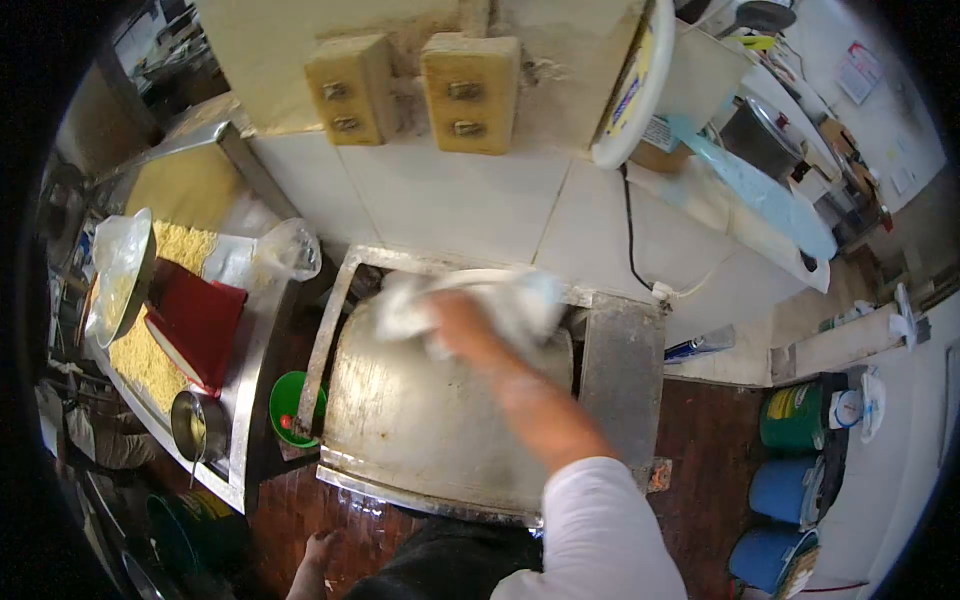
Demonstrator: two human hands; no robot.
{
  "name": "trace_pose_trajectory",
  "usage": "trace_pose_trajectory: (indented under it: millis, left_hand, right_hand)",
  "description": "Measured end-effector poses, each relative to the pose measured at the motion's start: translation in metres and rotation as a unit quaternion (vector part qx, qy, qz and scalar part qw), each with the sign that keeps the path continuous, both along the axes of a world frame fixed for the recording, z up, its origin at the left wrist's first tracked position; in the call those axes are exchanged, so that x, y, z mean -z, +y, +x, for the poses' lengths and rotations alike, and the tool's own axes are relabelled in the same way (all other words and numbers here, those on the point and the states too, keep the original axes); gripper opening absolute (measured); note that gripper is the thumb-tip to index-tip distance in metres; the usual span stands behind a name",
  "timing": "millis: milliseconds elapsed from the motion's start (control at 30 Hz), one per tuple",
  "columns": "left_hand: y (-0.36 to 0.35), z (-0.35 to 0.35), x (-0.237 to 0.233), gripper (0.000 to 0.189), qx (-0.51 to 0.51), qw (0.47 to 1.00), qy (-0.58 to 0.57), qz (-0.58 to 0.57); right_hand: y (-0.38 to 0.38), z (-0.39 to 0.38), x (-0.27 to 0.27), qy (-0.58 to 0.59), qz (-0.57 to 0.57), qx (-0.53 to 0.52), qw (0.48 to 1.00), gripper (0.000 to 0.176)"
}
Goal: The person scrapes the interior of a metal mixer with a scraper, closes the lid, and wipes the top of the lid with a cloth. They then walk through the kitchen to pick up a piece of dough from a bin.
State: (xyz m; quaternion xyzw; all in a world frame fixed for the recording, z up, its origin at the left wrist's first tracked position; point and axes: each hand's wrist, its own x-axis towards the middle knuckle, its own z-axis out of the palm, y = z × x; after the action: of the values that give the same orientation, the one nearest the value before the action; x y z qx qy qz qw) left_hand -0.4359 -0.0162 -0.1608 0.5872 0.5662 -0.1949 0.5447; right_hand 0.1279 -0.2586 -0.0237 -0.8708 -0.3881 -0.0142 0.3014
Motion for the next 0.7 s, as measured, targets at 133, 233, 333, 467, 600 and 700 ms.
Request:
trace_pose_trajectory:
  millis: [133,233,333,467,600,700]
  left_hand:
    - [-0.011,0.024,-0.032,0.024,0.029,0.999,0.006,-0.015]
    - [-0.003,0.028,-0.030,0.024,0.000,1.000,0.005,-0.007]
    - [-0.001,0.024,-0.023,0.025,-0.054,0.998,-0.016,-0.006]
    - [-0.005,0.000,-0.009,0.024,-0.085,0.995,-0.007,-0.043]
    - [-0.007,-0.047,0.029,0.030,-0.140,0.983,-0.018,-0.113]
    - [-0.021,-0.050,0.008,0.037,-0.145,0.988,0.010,-0.049]
  right_hand:
    - [0.049,-0.012,-0.021,-0.141,-0.023,-0.173,0.974,0.020]
    - [-0.069,0.037,-0.013,-0.147,-0.153,-0.005,0.977,0.022]
    - [-0.224,0.023,-0.038,-0.076,-0.230,0.249,0.938,0.034]
    - [-0.263,0.024,-0.034,0.017,-0.304,0.486,0.819,0.046]
    - [-0.175,0.040,0.006,-0.004,-0.110,0.530,0.841,0.055]
    - [-0.027,0.033,0.011,-0.048,-0.018,0.407,0.912,0.038]
